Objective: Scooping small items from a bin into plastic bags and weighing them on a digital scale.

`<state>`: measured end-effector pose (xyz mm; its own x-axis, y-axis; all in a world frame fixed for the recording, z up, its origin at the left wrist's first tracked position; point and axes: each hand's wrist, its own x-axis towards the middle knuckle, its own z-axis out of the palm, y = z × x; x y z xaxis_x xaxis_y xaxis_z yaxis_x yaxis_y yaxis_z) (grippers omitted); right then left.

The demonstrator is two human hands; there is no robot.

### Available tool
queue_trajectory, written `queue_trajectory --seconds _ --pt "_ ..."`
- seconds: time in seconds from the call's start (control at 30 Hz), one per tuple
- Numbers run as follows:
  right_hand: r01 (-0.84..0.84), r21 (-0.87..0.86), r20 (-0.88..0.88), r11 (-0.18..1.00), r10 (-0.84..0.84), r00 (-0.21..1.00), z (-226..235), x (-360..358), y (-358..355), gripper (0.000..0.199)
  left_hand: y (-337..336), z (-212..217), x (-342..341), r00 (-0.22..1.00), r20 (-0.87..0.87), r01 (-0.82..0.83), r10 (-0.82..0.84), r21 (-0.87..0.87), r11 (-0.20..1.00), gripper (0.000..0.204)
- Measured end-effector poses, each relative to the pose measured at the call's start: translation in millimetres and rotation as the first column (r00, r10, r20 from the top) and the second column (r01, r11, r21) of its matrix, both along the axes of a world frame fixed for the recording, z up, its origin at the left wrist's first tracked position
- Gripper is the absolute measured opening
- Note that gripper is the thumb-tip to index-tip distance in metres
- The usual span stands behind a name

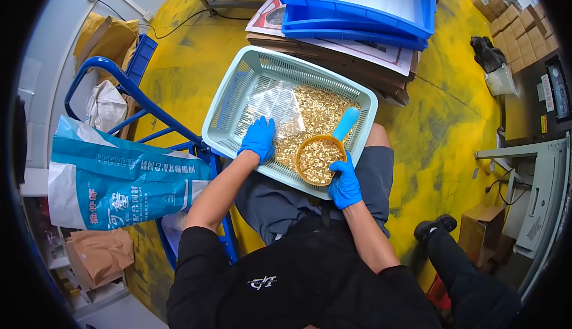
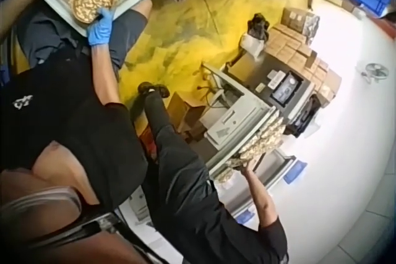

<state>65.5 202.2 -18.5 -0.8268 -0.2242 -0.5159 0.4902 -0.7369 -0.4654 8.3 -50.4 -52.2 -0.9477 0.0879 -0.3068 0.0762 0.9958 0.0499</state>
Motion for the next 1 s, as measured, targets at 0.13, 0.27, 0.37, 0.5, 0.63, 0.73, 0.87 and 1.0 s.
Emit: queue_trajectory --seconds 0.13,0.27,0.37,0.5,0.63,0.73,0.87,1.0 --pt "-0.005 0.009 -0.004 1.0 0.005 1.0 1 -2 -2 0.057 -19 -14 3 0.992 -0.128 0.037 -0.022 0.114 0.993 0.015" --pt "-0.017 0.003 0.017 1.0 0.017 1.0 -6 -5 2 0.059 -11 -4 9 0.984 -0.142 -0.059 0.108 0.308 0.95 0.016" --pt "-0.015 0.034 0.073 0.999 0.013 0.997 14 -9 0 0.061 18 10 15 0.955 0.029 -0.257 0.297 0.581 0.772 0.028" --pt "-0.031 0.031 0.08 0.999 0.028 0.996 16 -14 4 0.062 41 14 20 0.957 0.108 -0.282 0.27 0.569 0.772 0.035" --pt "-0.065 0.024 0.053 0.998 0.063 0.997 2 -20 10 0.062 44 16 15 0.942 0.181 -0.337 0.284 0.52 0.785 0.052" --pt "-0.055 0.026 0.028 0.998 0.054 0.998 -1 -21 10 0.06 39 5 13 0.94 0.189 -0.342 0.286 0.509 0.79 0.054" --pt "-0.059 0.025 0.063 0.998 0.057 0.996 2 -23 14 0.061 40 8 14 0.932 0.196 -0.364 0.306 0.515 0.776 0.041" --pt "-0.08 0.098 0.057 0.992 0.075 0.996 22 -30 8 0.048 39 0 18 0.949 0.118 -0.293 0.291 0.665 0.687 0.028"
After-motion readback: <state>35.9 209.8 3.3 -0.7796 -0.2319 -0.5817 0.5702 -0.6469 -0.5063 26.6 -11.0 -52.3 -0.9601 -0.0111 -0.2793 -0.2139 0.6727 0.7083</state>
